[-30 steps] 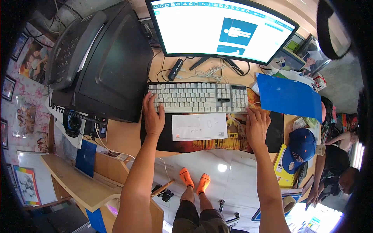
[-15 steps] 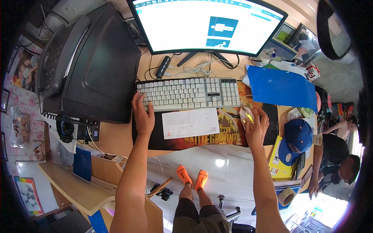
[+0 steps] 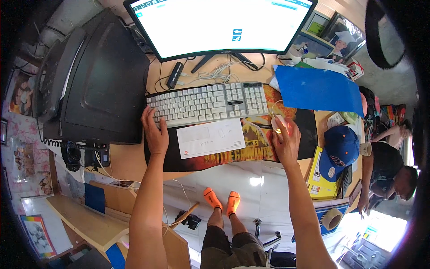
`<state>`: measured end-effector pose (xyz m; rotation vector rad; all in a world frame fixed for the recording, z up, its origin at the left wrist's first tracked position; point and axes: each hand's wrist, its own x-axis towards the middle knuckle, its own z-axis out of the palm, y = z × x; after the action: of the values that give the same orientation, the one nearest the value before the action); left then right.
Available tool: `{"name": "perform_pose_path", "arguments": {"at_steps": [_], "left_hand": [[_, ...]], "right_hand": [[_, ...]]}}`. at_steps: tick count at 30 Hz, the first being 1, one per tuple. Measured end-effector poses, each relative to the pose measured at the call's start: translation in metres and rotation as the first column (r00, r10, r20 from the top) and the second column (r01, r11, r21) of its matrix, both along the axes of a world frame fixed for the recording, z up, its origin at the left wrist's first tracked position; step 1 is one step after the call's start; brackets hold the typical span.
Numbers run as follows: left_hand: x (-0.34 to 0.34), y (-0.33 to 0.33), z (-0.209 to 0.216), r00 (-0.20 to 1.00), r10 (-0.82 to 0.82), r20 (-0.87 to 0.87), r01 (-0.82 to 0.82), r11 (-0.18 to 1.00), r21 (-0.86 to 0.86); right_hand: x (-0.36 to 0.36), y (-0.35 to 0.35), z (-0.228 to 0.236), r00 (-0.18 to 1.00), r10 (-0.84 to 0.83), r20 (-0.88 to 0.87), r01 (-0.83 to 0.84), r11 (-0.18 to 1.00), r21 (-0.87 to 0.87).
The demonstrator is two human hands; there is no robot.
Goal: Operating a digital cutting machine to cut blue vinyl material.
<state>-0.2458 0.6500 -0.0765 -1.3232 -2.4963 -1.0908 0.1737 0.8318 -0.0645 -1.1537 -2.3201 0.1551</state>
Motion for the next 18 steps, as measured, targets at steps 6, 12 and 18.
{"name": "perform_pose_path", "arguments": {"at_steps": [6, 12, 18], "left_hand": [[-0.0007, 0.0002, -0.0007, 1.000, -0.002, 0.009, 0.002, 1.000, 0.024], [0.0004, 0.0005, 0.0005, 1.000, -0.015, 0.012, 0.015, 1.000, 0.014], [0.0014, 0.0008, 0.0012, 1.000, -0.006, -0.002, 0.006, 1.000, 0.026]], "right_hand": [[0.0010, -0.0013, 0.0002, 1.000, -0.009, -0.002, 0.010, 0.999, 0.033], [0.0011, -0.0019, 0.0004, 1.000, 0.000, -0.002, 0.000, 1.000, 0.025], [0.0002, -0.0035, 0.0050, 1.000, 0.003, -0.002, -0.003, 1.000, 0.011]]}}
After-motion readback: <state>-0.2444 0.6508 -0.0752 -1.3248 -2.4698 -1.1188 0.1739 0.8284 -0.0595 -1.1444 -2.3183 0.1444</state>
